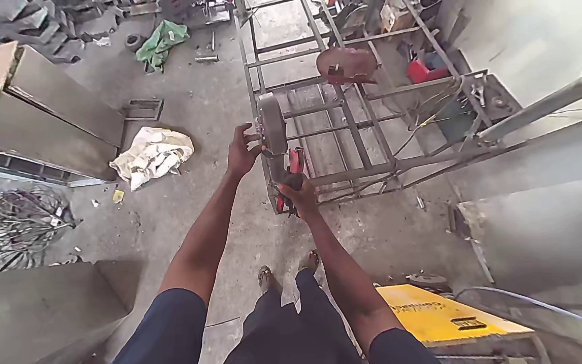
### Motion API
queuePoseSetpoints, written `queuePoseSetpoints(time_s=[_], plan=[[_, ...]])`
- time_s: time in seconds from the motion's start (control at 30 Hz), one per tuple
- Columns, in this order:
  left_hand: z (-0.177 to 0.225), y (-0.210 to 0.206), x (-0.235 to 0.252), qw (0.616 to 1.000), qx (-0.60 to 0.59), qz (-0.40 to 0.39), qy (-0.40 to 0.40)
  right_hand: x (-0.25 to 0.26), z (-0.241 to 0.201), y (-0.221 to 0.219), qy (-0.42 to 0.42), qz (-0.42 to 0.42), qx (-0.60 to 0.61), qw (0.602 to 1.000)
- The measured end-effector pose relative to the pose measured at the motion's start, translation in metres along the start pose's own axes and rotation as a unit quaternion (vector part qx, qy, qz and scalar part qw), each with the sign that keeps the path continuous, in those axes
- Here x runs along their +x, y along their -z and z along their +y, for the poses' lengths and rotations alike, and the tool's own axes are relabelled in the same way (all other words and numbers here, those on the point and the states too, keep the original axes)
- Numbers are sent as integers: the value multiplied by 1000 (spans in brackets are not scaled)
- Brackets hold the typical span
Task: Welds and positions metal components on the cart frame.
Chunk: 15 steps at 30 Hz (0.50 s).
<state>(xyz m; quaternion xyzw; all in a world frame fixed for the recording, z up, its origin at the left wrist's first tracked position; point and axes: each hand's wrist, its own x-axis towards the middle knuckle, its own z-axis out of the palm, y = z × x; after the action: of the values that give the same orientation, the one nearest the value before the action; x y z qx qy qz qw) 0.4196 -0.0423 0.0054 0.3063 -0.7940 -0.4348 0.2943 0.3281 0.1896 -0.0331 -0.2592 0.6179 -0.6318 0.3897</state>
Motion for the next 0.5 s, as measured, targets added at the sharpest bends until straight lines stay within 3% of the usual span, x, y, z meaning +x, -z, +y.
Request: queuePoseSetpoints(time_s=[0.2, 0.3, 0.43, 0.5], plan=[[-2, 0, 2, 1000, -18, -5, -17, -2, 7, 1, -1, 32, 3, 999], [5, 18, -16, 1000, 19, 1, 16, -16, 12, 11, 5, 60, 34, 998], [27, 53, -116, 974, 77, 140, 159, -61, 8, 42, 51, 86, 67, 993], [25, 52, -194, 960, 117, 137, 213, -92, 8, 63, 42, 101, 56, 992]])
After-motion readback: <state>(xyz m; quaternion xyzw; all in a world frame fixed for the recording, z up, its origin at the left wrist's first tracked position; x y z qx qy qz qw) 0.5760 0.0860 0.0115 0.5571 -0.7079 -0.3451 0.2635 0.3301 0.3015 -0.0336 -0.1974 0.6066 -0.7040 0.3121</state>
